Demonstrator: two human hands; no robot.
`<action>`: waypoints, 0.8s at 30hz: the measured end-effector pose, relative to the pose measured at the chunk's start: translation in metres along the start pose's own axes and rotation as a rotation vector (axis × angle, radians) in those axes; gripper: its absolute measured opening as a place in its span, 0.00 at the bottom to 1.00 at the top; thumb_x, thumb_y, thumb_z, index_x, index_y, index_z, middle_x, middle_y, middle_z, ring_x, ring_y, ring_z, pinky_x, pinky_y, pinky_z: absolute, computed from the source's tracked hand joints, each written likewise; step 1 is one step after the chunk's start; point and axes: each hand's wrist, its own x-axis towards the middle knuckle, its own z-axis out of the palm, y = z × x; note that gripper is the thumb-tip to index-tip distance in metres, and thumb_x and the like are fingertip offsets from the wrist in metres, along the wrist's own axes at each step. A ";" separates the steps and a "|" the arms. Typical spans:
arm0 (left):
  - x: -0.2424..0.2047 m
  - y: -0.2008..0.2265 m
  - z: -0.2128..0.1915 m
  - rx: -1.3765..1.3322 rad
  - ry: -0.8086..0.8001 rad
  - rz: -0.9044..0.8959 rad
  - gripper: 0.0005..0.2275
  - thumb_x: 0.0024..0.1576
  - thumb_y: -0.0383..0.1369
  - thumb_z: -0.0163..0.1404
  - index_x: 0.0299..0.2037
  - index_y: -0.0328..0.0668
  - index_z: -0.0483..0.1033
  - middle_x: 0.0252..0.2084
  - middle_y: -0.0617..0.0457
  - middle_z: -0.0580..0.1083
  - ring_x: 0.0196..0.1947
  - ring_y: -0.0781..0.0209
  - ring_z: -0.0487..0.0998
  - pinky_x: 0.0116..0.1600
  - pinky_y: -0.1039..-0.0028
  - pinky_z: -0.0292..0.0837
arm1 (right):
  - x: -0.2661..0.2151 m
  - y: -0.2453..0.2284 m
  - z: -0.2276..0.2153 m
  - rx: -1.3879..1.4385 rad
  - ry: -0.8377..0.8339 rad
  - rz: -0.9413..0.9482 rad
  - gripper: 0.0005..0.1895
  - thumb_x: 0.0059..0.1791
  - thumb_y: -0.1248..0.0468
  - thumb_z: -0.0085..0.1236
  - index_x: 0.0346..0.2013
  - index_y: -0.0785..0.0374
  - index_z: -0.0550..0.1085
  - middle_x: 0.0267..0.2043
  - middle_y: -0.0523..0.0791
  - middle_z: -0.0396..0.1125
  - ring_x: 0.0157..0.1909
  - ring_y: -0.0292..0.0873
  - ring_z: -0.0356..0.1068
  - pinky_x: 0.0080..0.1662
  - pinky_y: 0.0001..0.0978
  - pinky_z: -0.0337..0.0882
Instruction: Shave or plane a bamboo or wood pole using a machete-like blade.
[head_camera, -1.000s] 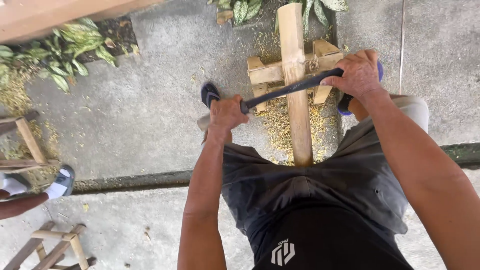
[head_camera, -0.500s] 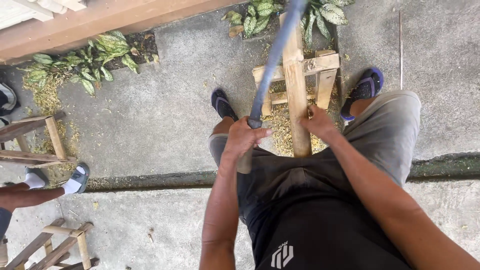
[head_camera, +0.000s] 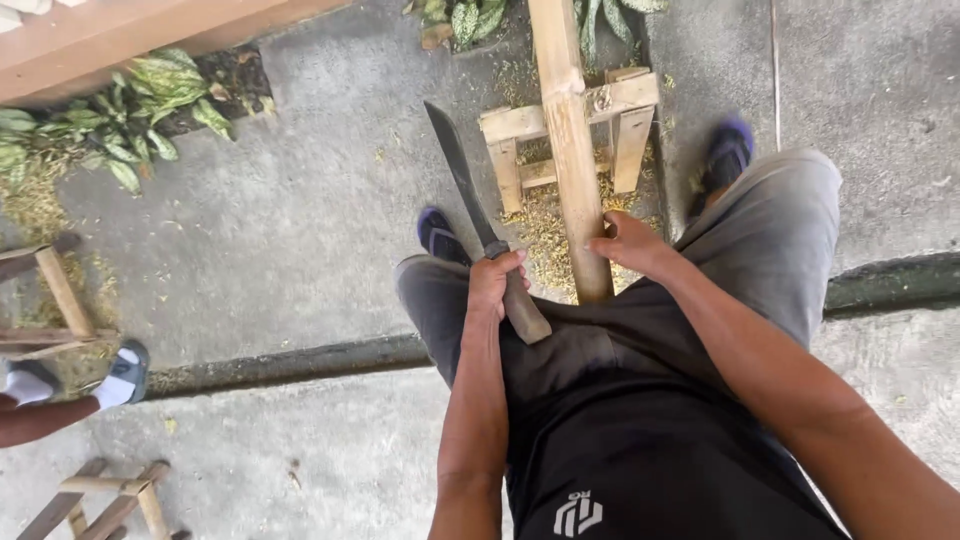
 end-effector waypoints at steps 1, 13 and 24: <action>-0.001 0.005 0.003 -0.009 -0.001 -0.006 0.10 0.52 0.30 0.63 0.35 0.31 0.76 0.24 0.49 0.73 0.19 0.57 0.75 0.25 0.67 0.74 | 0.002 -0.003 0.003 -0.008 -0.004 0.007 0.41 0.46 0.51 0.64 0.67 0.70 0.61 0.62 0.57 0.65 0.56 0.54 0.72 0.57 0.42 0.70; 0.018 0.043 0.031 -0.108 0.061 -0.239 0.10 0.51 0.31 0.62 0.35 0.35 0.75 0.25 0.48 0.74 0.20 0.57 0.76 0.28 0.67 0.75 | 0.056 -0.005 0.012 1.294 -0.362 0.158 0.38 0.36 0.58 0.71 0.56 0.69 0.67 0.46 0.52 0.73 0.46 0.51 0.76 0.52 0.50 0.74; 0.020 0.053 0.038 -0.015 0.091 -0.267 0.11 0.51 0.32 0.62 0.35 0.32 0.75 0.24 0.50 0.74 0.20 0.60 0.75 0.27 0.70 0.74 | 0.037 -0.038 0.031 0.575 0.101 0.216 0.47 0.38 0.60 0.75 0.61 0.74 0.55 0.48 0.50 0.70 0.49 0.44 0.74 0.54 0.34 0.77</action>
